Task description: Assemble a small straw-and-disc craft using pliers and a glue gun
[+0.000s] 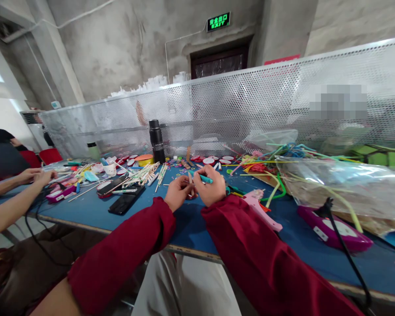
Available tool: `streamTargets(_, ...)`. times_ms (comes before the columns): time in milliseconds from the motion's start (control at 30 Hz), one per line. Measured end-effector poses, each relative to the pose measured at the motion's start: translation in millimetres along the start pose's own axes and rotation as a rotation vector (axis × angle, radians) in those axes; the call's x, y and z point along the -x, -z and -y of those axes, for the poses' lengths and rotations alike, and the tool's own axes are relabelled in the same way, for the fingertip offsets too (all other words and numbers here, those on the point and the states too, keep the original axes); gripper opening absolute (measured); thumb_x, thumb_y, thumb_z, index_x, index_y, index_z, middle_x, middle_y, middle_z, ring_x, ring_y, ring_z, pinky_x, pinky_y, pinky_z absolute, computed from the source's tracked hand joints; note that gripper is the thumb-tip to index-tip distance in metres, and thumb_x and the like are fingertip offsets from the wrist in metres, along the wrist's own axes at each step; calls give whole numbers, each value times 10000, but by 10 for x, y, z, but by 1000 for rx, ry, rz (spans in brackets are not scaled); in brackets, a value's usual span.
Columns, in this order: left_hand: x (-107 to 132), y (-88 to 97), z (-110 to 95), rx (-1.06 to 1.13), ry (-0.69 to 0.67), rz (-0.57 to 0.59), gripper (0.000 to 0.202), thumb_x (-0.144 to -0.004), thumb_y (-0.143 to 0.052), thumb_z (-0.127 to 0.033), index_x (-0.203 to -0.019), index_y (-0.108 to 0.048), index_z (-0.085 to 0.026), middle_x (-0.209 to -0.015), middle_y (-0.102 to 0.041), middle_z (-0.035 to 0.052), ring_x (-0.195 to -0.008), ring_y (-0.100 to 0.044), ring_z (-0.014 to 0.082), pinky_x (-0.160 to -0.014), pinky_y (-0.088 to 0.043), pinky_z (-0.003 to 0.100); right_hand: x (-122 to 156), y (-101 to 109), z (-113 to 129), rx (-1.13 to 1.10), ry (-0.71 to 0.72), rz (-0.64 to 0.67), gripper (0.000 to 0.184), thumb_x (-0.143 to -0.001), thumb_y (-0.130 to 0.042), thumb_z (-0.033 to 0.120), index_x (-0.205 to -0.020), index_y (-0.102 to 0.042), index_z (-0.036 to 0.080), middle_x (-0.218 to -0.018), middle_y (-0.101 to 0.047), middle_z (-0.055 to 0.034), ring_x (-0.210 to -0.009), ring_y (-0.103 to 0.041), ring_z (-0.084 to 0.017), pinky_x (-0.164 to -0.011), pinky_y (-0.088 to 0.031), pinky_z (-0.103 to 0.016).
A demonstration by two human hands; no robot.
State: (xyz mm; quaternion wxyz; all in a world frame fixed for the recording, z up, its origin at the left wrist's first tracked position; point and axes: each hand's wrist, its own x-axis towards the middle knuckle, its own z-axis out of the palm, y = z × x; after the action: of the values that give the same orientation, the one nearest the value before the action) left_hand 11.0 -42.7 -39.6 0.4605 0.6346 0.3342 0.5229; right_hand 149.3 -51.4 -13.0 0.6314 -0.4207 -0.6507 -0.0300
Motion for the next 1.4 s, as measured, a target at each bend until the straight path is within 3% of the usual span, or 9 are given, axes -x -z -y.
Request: streamTargets(1400, -9, -3, 14, 9, 9, -12, 139, -854, -601, -270, -931, -541, -171, -728, -710, 10, -542, -667, 114, -475, -470, 179, -16, 22, 39, 32, -4, -14, 153, -820, -578, 319, -695, -546, 236, -615, -603, 23, -570, -530, -152, -586, -383, -290)
